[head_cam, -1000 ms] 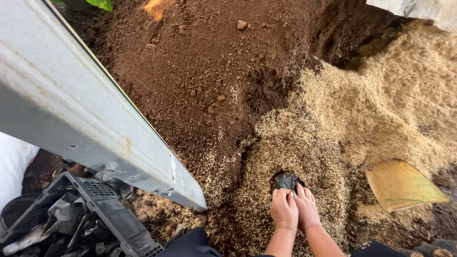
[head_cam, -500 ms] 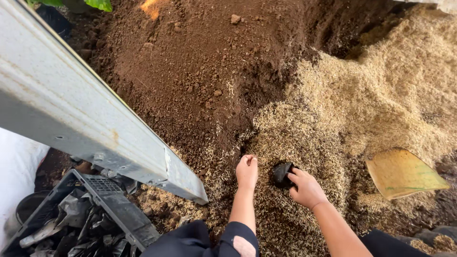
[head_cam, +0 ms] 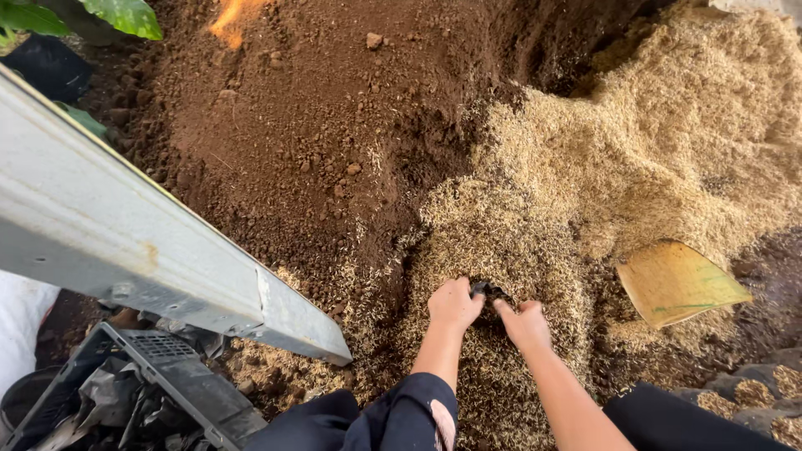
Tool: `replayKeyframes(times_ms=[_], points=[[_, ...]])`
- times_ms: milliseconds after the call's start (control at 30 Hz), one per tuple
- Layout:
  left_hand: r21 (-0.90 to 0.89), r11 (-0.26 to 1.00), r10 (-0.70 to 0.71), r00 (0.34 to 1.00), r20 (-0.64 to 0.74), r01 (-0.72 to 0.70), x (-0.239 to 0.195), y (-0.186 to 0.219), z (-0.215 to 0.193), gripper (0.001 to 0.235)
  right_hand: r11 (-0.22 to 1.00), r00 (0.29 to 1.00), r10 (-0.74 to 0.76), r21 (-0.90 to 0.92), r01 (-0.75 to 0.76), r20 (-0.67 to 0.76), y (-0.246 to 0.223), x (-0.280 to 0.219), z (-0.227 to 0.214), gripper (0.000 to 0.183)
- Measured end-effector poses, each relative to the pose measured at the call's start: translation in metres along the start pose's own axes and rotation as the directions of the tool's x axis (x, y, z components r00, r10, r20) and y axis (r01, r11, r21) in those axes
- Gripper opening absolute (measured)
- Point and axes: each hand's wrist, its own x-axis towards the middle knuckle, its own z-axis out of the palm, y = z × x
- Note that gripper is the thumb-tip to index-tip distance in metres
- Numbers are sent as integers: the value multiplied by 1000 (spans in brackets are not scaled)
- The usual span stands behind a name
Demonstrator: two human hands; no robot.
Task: The person scoops a mixture of soil and sawdust by hand and fills black plastic nursery bags. The person then places the filled bags into a black crate.
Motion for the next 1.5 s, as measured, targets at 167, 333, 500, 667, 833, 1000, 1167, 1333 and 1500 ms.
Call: replayKeyframes(times_ms=[167, 333, 500, 667, 833, 1000, 1167, 1333, 1500], points=[[-181, 981, -40, 990, 137, 65, -12, -11, -2, 19, 937, 939, -327, 95, 337, -108, -15, 17, 0, 37], [-140, 936, -284, 927, 245, 324, -35, -1, -16, 33, 966, 961, -242, -54, 251, 134, -32, 4, -15, 32], [-131, 962, -242, 970, -19, 238, -27, 4, -17, 29, 682, 656, -722, -64, 728, -221, -35, -3, -4, 19], [-183, 942, -280, 959, 34, 282, -29, 8, -14, 26, 642, 569, -766, -299, 706, -300, -24, -6, -6, 15], [-145, 960, 146, 869, -472, -240, -23, 6, -3, 36, 474, 520, -852, -521, 709, -68, -4, -22, 22, 41], [-37, 923, 330, 838, -435, -383, -37, -13, 33, 6, 341, 554, -826, -690, 639, 105, 26, -31, 45, 54], [-51, 913, 325, 796, -510, -406, -51, -31, 55, 7, 320, 625, -751, -711, 627, 213, 24, -40, 44, 57], [-79, 932, 268, 818, -508, -355, -38, -28, 46, 5, 327, 683, -669, -709, 624, 293, -24, -56, 21, 58], [-323, 946, -119, 937, -328, 7, -12, -11, 21, 8, 400, 726, -527, -624, 671, 442, -61, -46, -25, 39]])
